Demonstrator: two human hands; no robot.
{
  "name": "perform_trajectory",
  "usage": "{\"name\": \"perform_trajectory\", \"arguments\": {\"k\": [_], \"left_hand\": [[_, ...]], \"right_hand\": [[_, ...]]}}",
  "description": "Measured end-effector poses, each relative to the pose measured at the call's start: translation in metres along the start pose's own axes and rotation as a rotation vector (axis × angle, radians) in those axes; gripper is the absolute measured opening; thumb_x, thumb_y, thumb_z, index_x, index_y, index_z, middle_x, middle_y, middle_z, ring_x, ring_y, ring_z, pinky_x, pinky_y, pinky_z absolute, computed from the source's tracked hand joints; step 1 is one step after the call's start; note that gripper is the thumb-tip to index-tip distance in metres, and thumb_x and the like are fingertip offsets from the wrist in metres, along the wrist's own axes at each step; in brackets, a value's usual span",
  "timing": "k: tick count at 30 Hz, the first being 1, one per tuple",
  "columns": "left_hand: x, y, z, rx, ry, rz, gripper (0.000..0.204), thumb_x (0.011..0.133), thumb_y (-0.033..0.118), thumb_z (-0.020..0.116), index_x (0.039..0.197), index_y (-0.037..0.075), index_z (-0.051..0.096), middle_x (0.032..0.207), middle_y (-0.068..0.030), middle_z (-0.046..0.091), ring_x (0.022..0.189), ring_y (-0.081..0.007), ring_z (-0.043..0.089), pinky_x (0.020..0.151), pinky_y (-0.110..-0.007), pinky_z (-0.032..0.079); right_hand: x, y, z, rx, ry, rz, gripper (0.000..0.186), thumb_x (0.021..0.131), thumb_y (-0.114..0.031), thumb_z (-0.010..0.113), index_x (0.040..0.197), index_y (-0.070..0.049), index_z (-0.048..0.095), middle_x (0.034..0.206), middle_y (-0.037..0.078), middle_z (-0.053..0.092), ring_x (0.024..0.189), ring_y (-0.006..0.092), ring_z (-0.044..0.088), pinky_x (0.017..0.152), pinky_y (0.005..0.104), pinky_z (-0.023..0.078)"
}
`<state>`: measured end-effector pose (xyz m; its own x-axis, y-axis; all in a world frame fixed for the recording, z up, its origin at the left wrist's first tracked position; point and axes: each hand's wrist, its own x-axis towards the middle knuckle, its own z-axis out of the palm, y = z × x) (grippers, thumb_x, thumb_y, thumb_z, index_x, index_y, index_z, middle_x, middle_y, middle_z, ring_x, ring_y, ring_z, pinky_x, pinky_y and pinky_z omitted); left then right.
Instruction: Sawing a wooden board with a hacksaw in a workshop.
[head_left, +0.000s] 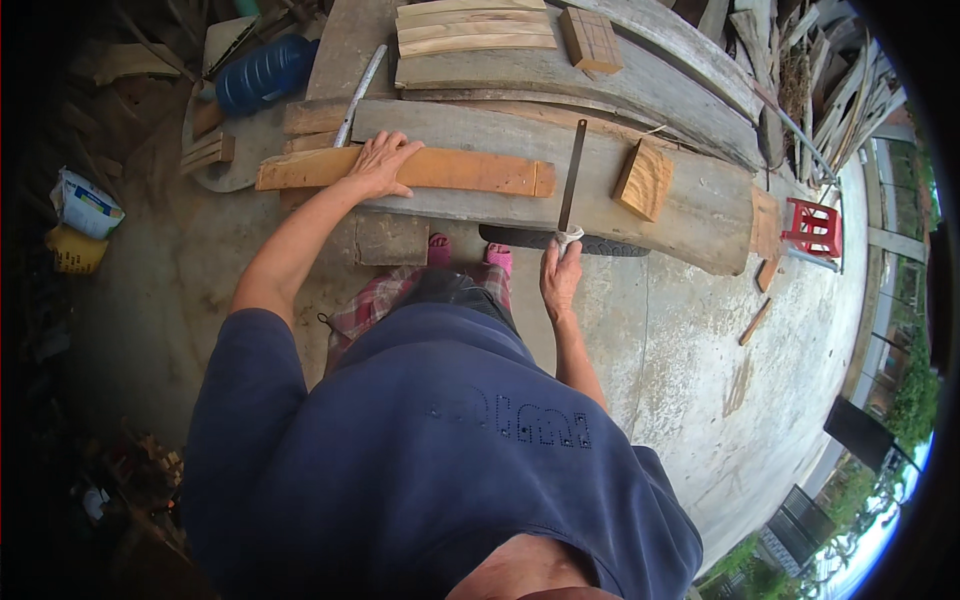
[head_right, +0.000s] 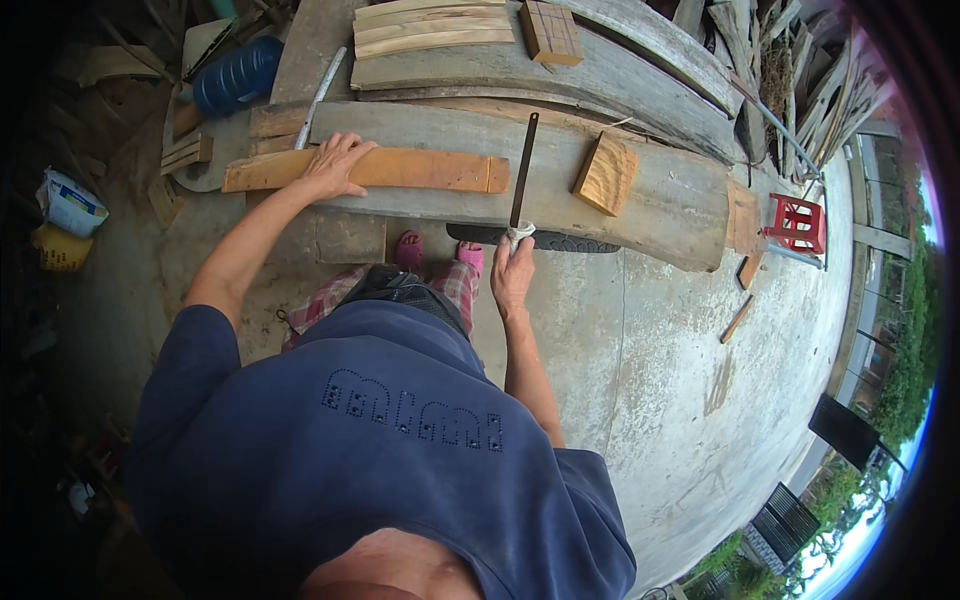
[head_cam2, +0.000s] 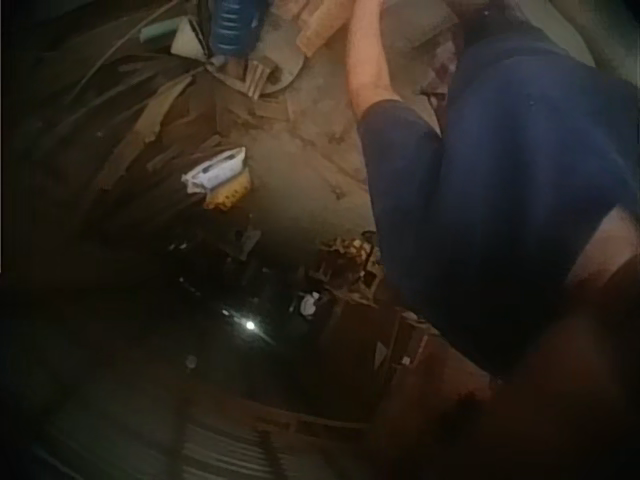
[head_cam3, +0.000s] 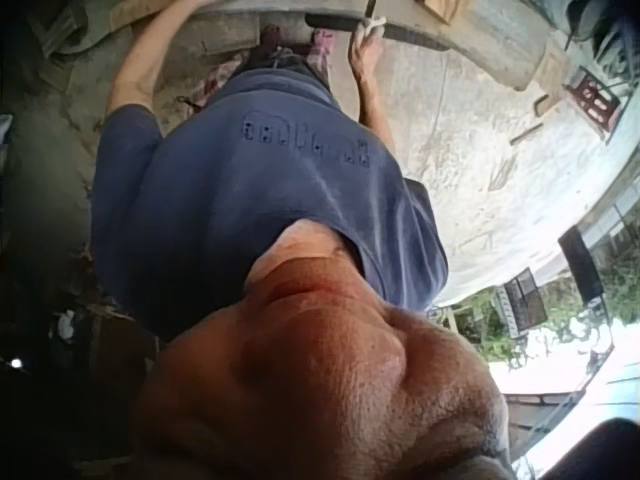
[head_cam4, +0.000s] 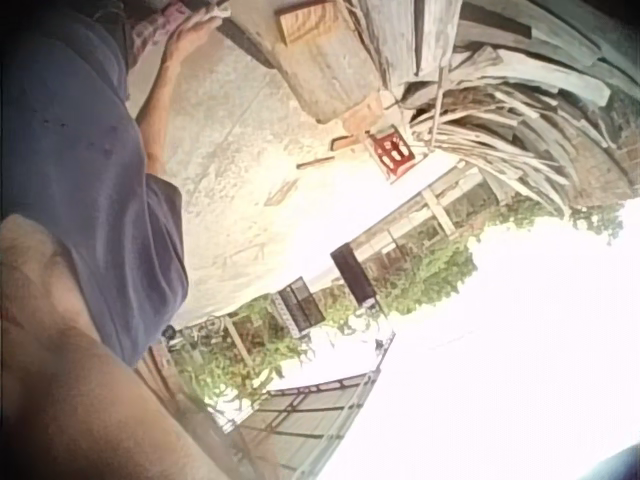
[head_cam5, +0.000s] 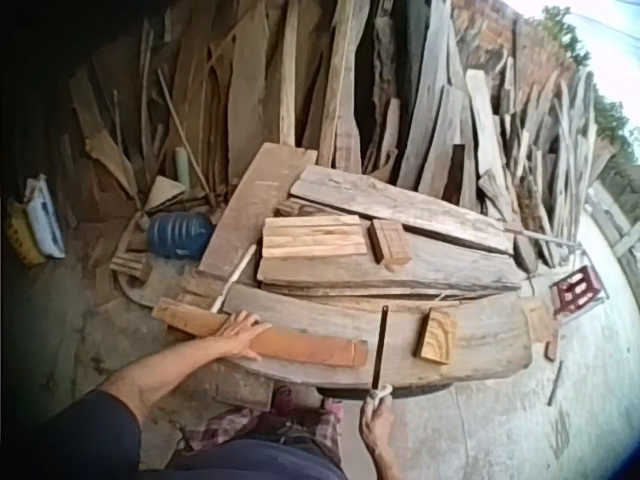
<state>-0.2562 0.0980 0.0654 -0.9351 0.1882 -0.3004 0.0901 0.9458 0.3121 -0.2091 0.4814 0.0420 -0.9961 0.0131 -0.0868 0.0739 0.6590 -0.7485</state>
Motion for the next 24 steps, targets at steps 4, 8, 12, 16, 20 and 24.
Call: {"name": "perform_trajectory", "arguments": {"k": [4, 8, 12, 16, 20, 24], "left_hand": [[0.004, 0.012, -0.001, 0.091, -0.032, 0.035, 0.090, 0.066, 0.036, 0.084, 0.141, 0.016, 0.040, 0.129, -0.0098, 0.042, 0.122, -0.0297, 0.037, 0.102, -0.045, 0.030], [0.033, 0.050, 0.008, 0.074, -0.021, 0.130, 0.086, 0.075, 0.052, 0.072, 0.143, 0.013, 0.037, 0.132, -0.0130, 0.041, 0.124, -0.0319, 0.036, 0.103, -0.047, 0.027], [0.073, 0.110, 0.029, -0.008, 0.063, 0.217, 0.083, 0.077, 0.056, 0.069, 0.142, 0.013, 0.039, 0.131, -0.0134, 0.042, 0.125, -0.0318, 0.036, 0.103, -0.048, 0.027], [0.102, 0.142, 0.049, -0.156, 0.022, 0.146, 0.076, 0.081, 0.057, 0.064, 0.139, 0.013, 0.042, 0.130, -0.0135, 0.043, 0.125, -0.0317, 0.036, 0.103, -0.048, 0.027], [0.115, 0.139, 0.077, -0.284, 0.323, -0.010, 0.036, 0.090, 0.046, 0.054, 0.112, 0.018, 0.061, 0.111, -0.0070, 0.055, 0.109, -0.0278, 0.047, 0.095, -0.044, 0.033], [0.113, 0.150, 0.080, -0.243, 0.427, -0.047, 0.025, 0.091, 0.039, 0.053, 0.102, 0.019, 0.065, 0.102, -0.0044, 0.057, 0.103, -0.0259, 0.051, 0.091, -0.043, 0.036]], "right_hand": [[-0.014, 0.002, 0.027, -0.019, -0.012, -0.030, 0.025, 0.097, -0.024, 0.053, 0.098, -0.002, 0.041, 0.089, 0.029, 0.060, 0.082, 0.0485, 0.058, 0.068, 0.0527, 0.045], [-0.024, 0.004, 0.042, -0.118, -0.025, -0.015, 0.025, 0.096, -0.024, 0.054, 0.099, -0.003, 0.041, 0.091, 0.028, 0.058, 0.084, 0.0472, 0.058, 0.070, 0.0526, 0.046], [-0.028, -0.002, 0.046, -0.172, 0.043, 0.008, 0.027, 0.094, -0.025, 0.056, 0.100, -0.002, 0.042, 0.092, 0.026, 0.058, 0.083, 0.0458, 0.058, 0.069, 0.0527, 0.046], [-0.034, -0.004, 0.041, -0.242, 0.008, 0.028, 0.025, 0.096, -0.026, 0.053, 0.099, -0.002, 0.045, 0.093, 0.025, 0.057, 0.081, 0.0454, 0.059, 0.069, 0.0528, 0.047], [-0.044, -0.006, 0.040, -0.270, -0.018, 0.041, 0.023, 0.097, -0.025, 0.050, 0.100, -0.002, 0.047, 0.091, 0.023, 0.057, 0.080, 0.0445, 0.059, 0.067, 0.0525, 0.048], [-0.046, -0.007, 0.044, -0.223, 0.009, 0.076, 0.016, 0.096, -0.018, 0.049, 0.097, -0.002, 0.045, 0.089, 0.025, 0.059, 0.077, 0.0474, 0.058, 0.065, 0.0548, 0.047]]}}
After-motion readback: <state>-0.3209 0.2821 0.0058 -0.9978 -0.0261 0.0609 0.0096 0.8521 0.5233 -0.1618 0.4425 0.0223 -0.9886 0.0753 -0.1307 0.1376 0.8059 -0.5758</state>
